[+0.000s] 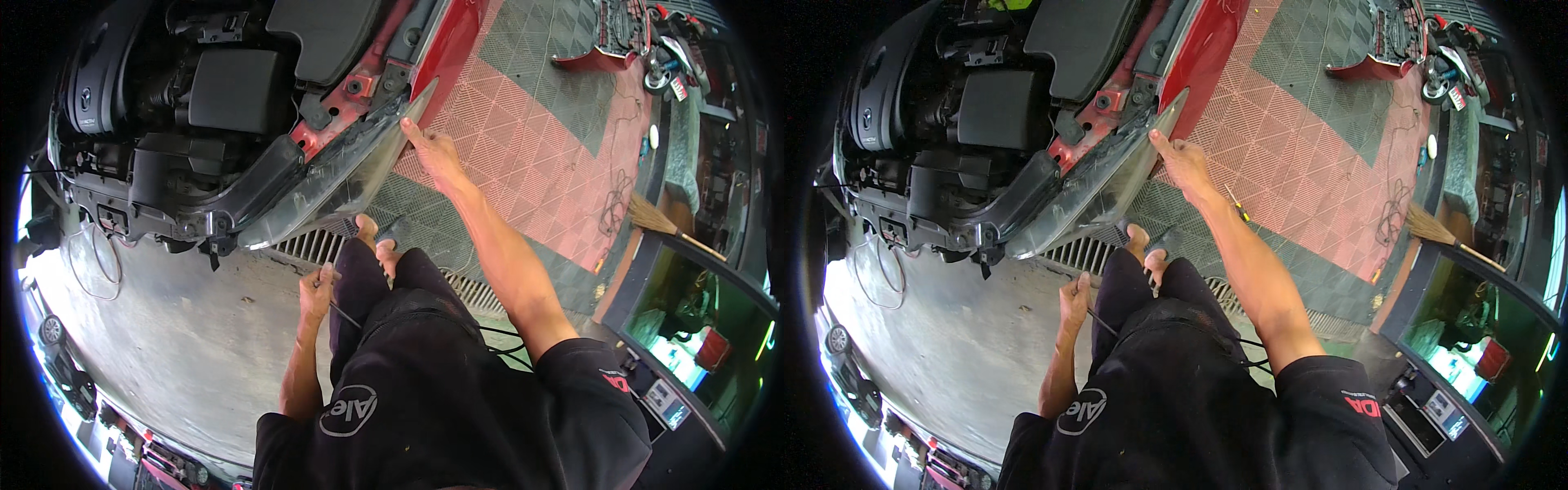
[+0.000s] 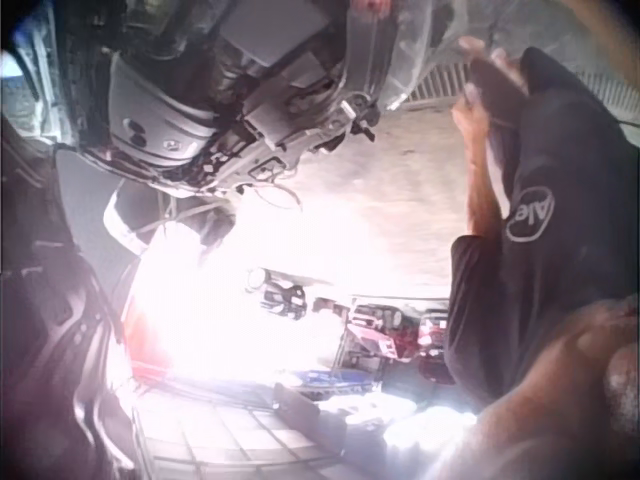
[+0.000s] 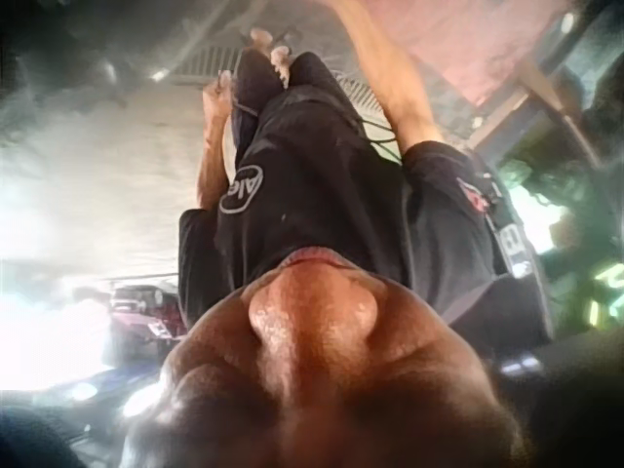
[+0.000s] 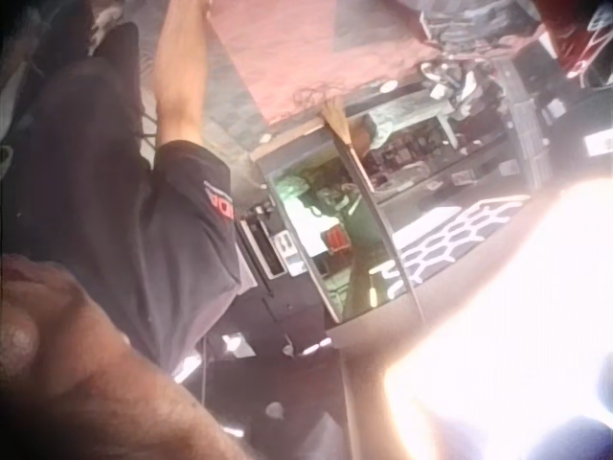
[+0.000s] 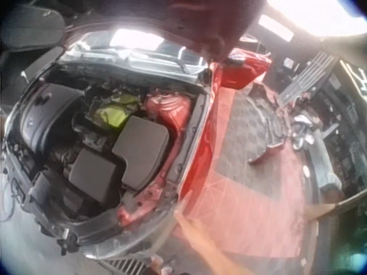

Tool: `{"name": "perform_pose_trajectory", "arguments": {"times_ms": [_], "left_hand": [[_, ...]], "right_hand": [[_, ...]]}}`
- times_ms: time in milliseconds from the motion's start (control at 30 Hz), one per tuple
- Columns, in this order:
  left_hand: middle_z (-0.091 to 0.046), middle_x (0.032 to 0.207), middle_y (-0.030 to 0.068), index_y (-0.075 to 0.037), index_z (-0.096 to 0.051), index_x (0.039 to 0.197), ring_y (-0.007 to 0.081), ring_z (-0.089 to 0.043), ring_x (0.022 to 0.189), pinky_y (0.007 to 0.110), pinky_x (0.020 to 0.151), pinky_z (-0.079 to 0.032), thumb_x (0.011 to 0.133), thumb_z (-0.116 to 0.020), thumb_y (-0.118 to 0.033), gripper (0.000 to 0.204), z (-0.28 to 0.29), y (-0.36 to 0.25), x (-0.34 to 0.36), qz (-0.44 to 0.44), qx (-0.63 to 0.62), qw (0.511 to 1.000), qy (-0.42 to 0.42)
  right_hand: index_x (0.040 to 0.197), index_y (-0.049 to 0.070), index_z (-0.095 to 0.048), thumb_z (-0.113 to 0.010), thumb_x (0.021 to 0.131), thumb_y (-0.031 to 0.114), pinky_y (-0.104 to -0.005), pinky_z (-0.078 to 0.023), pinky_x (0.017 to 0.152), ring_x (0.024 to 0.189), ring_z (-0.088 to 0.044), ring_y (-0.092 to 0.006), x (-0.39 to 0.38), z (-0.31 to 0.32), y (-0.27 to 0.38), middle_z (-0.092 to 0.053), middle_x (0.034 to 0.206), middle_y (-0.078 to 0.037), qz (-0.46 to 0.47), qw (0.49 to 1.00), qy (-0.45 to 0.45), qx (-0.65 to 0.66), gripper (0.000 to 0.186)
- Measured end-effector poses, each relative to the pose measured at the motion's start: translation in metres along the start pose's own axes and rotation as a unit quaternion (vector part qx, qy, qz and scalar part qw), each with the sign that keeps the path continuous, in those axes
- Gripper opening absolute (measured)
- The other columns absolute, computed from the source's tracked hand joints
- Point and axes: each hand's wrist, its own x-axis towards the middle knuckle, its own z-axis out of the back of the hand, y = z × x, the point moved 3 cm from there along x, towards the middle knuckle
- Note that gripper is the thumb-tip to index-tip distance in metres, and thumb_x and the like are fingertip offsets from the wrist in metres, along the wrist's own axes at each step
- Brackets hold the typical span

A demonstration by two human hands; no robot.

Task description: The person works on the front bumper of a red car with the hood open. They use a wrench to tighten bolts on the bumper and then use a screwdriver to adjust components near the wheel well and under the bumper.

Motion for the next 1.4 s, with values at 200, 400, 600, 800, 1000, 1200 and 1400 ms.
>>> {"name": "perform_pose_trajectory", "arguments": {"times_ms": [200,400,600,800,1000,1200,1400], "left_hand": [[-0.035,0.045,-0.0022,0.002,-0.066,0.103,0.0108,-0.032,0.040,0.027,0.042,-0.025,0.102,-0.044,-0.067,0.072,0.048,0.055,0.010,0.161,-0.251,0.953,0.047],[-0.046,0.059,-0.0003,-0.001,-0.048,0.148,0.0093,-0.037,0.047,0.025,0.045,-0.028,0.095,-0.044,-0.078,0.093,0.049,0.081,0.009,0.189,-0.349,0.918,0.010],[-0.046,0.059,-0.0024,-0.004,-0.055,0.143,0.0078,-0.038,0.048,0.025,0.044,-0.028,0.098,-0.056,-0.063,0.074,0.054,0.086,0.038,0.153,-0.314,0.937,-0.007],[-0.041,0.056,-0.0057,-0.003,-0.068,0.130,0.0055,-0.036,0.048,0.025,0.045,-0.027,0.098,-0.068,-0.044,0.051,0.065,0.066,0.063,0.138,-0.059,0.980,0.129],[-0.042,0.059,-0.0065,0.000,-0.068,0.125,0.0039,-0.036,0.049,0.023,0.045,-0.028,0.098,-0.070,-0.043,0.051,0.070,0.050,0.079,0.089,-0.084,0.987,0.100],[-0.043,0.059,-0.0052,-0.007,-0.060,0.092,0.0047,-0.037,0.048,0.026,0.043,-0.030,0.102,-0.064,-0.040,0.034,0.085,0.028,0.092,0.074,-0.007,0.994,0.082],[-0.041,0.053,-0.0034,-0.009,-0.052,0.081,0.0084,-0.040,0.044,0.028,0.042,-0.032,0.105,-0.052,-0.051,0.048,0.100,0.028,0.093,0.084,0.050,0.990,0.105]], "right_hand": [[0.088,-0.004,-0.070,-0.074,0.079,0.073,-0.0388,-0.049,0.070,0.078,-0.062,-0.0216,-0.025,-0.022,-0.052,-0.065,0.079,-0.014,-0.013,0.986,0.132,-0.103,0.078],[0.135,-0.019,-0.051,-0.074,0.072,0.080,-0.0431,-0.044,0.109,0.130,-0.055,-0.0423,-0.034,-0.045,-0.123,-0.056,0.133,-0.037,-0.047,0.972,0.219,-0.077,0.119],[0.145,-0.024,-0.033,-0.078,0.070,0.078,-0.0443,-0.032,0.119,0.144,-0.038,-0.0480,-0.031,-0.064,-0.130,-0.040,0.147,-0.043,-0.038,0.963,0.266,-0.033,0.134],[0.134,0.014,-0.057,-0.052,0.100,0.028,-0.0255,-0.028,0.052,0.058,-0.029,-0.0082,-0.027,-0.074,-0.143,-0.034,0.070,0.005,-0.251,0.897,0.284,0.228,0.037],[0.091,0.018,-0.064,-0.045,0.100,0.041,-0.0305,-0.029,0.049,0.052,-0.033,-0.0127,0.000,-0.136,-0.194,-0.039,0.063,0.004,-0.356,0.859,0.154,0.335,0.031],[0.105,0.017,-0.067,-0.047,0.100,0.047,-0.0441,-0.048,0.067,0.077,-0.062,-0.0232,0.023,-0.177,-0.199,-0.069,0.091,-0.007,-0.334,0.850,0.012,0.406,0.036],[0.130,0.007,-0.062,-0.049,0.102,0.037,-0.0440,-0.054,0.091,0.107,-0.067,-0.0281,0.034,-0.192,-0.215,-0.070,0.121,-0.011,-0.325,0.772,-0.016,0.546,0.043]]}}
